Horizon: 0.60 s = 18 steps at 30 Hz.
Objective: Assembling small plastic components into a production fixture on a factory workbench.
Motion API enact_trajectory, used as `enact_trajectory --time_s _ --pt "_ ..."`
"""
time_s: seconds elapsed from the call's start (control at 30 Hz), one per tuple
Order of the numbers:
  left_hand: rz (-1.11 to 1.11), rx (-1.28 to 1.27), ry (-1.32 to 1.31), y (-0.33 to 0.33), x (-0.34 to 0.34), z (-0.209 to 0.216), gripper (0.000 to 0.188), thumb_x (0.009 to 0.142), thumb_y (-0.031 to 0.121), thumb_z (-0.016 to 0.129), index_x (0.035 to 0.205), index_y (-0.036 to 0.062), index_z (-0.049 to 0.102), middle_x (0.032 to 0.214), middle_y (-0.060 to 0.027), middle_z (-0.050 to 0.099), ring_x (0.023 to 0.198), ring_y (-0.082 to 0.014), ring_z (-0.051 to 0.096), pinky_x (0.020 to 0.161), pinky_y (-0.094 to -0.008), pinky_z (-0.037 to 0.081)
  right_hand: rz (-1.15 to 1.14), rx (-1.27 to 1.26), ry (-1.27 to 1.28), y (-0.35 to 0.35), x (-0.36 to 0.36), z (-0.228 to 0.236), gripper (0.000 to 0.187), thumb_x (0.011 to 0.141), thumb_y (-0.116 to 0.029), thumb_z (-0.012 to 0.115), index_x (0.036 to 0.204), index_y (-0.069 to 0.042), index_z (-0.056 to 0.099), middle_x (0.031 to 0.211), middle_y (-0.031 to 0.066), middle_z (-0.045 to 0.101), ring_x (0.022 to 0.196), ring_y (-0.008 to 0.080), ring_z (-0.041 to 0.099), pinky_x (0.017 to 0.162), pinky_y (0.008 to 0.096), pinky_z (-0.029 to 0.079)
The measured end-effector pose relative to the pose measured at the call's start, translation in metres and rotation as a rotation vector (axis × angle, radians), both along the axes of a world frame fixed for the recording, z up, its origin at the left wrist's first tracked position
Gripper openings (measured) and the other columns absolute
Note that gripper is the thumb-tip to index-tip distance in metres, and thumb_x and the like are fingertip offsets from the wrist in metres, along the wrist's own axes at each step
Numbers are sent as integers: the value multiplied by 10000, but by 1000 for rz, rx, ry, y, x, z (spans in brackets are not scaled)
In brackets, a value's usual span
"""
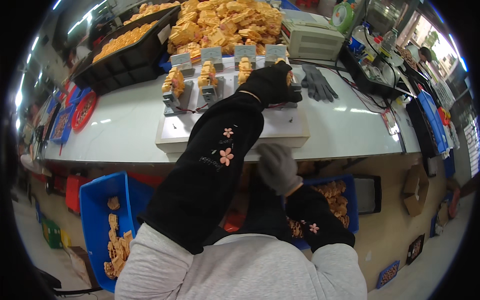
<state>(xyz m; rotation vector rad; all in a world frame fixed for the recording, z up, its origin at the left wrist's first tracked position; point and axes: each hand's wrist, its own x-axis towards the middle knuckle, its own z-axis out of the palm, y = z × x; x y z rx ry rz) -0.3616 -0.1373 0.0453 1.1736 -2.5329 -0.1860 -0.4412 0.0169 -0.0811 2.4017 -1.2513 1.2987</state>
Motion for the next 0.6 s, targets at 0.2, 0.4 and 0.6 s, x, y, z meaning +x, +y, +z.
enact_trajectory --time_s 0.2,0.4,0.6 --pt "5 50 164 -6 5 -12 787 570 528 680 1147 32 478 1150 -183 510 1001 -308 547 847 -380 437 -431 173 -493 8 -96 -13 313 731 52 559 1039 -5 571 889 78 610 779 181 587 659 271 470" --pt "-317 -554 649 17 9 -23 588 686 144 644 1218 68 405 1147 -178 476 1006 -338 517 810 -391 457 -426 432 -1002 -10 -143 -37 283 788 -34 556 1068 -4 579 886 60 613 775 91 553 687 223 462" --pt "-152 -32 872 62 -16 -73 594 668 0 616 1209 53 378 1026 -83 460 859 -170 514 675 -264 470 -530 384 -854 -16 -135 -41 276 775 -58 573 1044 -1 590 895 75 621 771 114 571 711 234 468"
